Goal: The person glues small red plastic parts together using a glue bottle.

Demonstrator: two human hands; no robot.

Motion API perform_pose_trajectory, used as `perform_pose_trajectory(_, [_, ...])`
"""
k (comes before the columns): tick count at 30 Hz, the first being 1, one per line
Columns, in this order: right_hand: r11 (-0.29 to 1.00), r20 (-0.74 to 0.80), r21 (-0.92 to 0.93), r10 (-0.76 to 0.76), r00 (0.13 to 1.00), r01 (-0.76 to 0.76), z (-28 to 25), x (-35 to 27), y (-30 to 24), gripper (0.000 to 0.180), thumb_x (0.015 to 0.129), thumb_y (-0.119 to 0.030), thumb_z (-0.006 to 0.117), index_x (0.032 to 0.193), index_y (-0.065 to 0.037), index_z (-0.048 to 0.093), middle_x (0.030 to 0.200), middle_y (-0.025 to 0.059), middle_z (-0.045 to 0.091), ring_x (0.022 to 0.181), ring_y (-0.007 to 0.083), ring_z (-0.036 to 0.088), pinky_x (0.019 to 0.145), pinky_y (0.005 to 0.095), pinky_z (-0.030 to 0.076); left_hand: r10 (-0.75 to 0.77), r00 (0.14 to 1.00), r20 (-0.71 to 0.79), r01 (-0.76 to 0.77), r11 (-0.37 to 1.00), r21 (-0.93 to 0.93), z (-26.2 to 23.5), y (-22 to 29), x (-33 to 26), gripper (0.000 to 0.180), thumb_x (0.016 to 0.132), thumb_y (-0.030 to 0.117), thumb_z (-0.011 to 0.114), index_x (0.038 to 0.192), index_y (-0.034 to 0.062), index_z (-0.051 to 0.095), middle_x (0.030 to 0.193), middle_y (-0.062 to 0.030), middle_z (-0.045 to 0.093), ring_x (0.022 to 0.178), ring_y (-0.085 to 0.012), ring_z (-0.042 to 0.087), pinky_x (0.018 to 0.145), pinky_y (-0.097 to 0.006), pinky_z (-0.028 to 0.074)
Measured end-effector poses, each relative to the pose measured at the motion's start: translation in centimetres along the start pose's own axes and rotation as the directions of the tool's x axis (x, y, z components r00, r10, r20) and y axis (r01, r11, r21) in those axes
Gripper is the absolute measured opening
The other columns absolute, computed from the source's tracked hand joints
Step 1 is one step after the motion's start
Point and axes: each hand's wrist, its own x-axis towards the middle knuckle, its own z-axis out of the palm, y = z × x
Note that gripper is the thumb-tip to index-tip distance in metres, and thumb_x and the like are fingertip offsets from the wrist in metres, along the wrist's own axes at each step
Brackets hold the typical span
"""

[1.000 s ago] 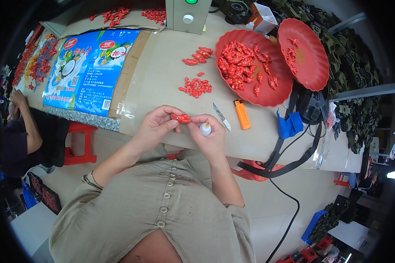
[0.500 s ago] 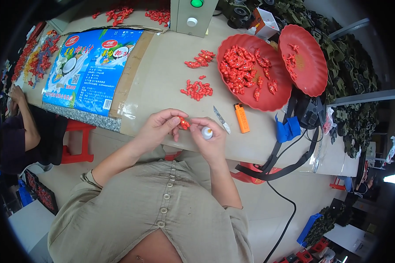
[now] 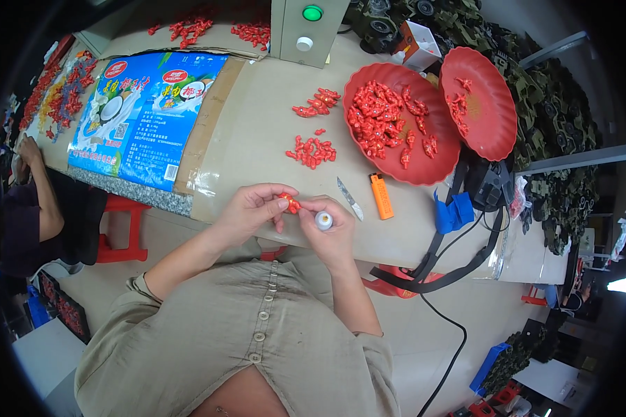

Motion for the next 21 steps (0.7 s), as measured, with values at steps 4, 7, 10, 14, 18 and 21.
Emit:
perform_pose_trajectory(4, [0.999, -0.052, 0.005, 0.042, 0.998, -0.042, 0.3, 0.0, -0.3, 0.013, 0.072, 0.006, 0.056, 0.085, 0.003, 0.057, 0.074, 0.0047, 0.057, 0.066, 0.0072, 0.05, 0.061, 0.0182, 0.04, -0.014, 1.0, 0.009, 0.014, 1.0, 0.004, -0.3, 0.4, 0.2, 0.021, 0.083, 0.01, 0.05, 0.102, 0.0004, 0.052, 0.082, -0.0029, 0.057, 0.057, -0.0068, 0.051, 0.054, -0.019, 0.042])
perform_pose_trajectory(7, [0.998, -0.126, 0.02, 0.067, 0.99, -0.065, -0.2, -0.2, 0.3, 0.018, 0.073, 0.003, 0.054, 0.091, 0.004, 0.054, 0.071, 0.0054, 0.056, 0.062, 0.0069, 0.049, 0.057, 0.0187, 0.04, -0.005, 1.0, -0.018, 0.004, 0.999, -0.037, -0.6, 1.7, 1.5, 0.019, 0.082, 0.009, 0.052, 0.099, 0.001, 0.052, 0.08, -0.0022, 0.057, 0.059, -0.0066, 0.051, 0.055, -0.02, 0.041])
perform_pose_trajectory(10, [0.994, -0.127, 0.064, 0.096, 0.987, -0.088, -0.4, -0.3, 0.6, 0.018, 0.074, 0.001, 0.053, 0.091, 0.004, 0.054, 0.072, 0.0056, 0.056, 0.06, 0.0069, 0.049, 0.055, 0.0185, 0.04, 0.35, 0.932, -0.091, -0.264, 0.832, 0.487, -2.5, 2.4, 5.2, 0.016, 0.076, 0.006, 0.055, 0.092, 0.0028, 0.054, 0.077, -0.0019, 0.056, 0.067, -0.0076, 0.051, 0.057, -0.021, 0.042])
perform_pose_trajectory(14, [0.996, -0.118, -0.015, 0.09, 0.989, -0.093, -0.4, -0.6, 0.7, 0.017, 0.073, 0.0, 0.054, 0.089, 0.003, 0.054, 0.071, 0.0057, 0.055, 0.059, 0.0072, 0.049, 0.054, 0.0185, 0.04, 0.475, 0.88, 0.002, -0.246, 0.452, 0.858, -3.9, 4.5, 8.3, 0.017, 0.071, 0.008, 0.058, 0.088, 0.0049, 0.055, 0.081, -0.0079, 0.058, 0.071, -0.0205, 0.054, 0.062, -0.031, 0.045])
perform_pose_trajectory(18, [0.997, -0.148, -0.054, 0.054, 0.987, -0.063, -0.6, -0.6, 0.9, 0.016, 0.072, 0.0, 0.055, 0.088, 0.003, 0.054, 0.069, 0.0056, 0.054, 0.058, 0.0079, 0.048, 0.053, 0.0187, 0.039, 0.506, 0.843, 0.185, -0.297, 0.152, 0.943, -4.5, 5.2, 10.7, 0.016, 0.068, 0.008, 0.058, 0.084, 0.0064, 0.057, 0.08, -0.0092, 0.057, 0.081, -0.027, 0.051, 0.071, -0.035, 0.043])
perform_pose_trajectory(21, [0.998, -0.136, -0.046, 0.046, 0.99, -0.053, -0.6, -0.6, 1.3, 0.015, 0.072, 0.001, 0.055, 0.087, 0.002, 0.054, 0.069, 0.0058, 0.054, 0.058, 0.0085, 0.048, 0.053, 0.0189, 0.039, 0.561, 0.802, 0.206, -0.311, 0.098, 0.946, -4.9, 4.8, 12.1, 0.017, 0.068, 0.009, 0.059, 0.084, 0.0067, 0.057, 0.081, -0.0072, 0.056, 0.085, -0.0258, 0.05, 0.073, -0.034, 0.042])
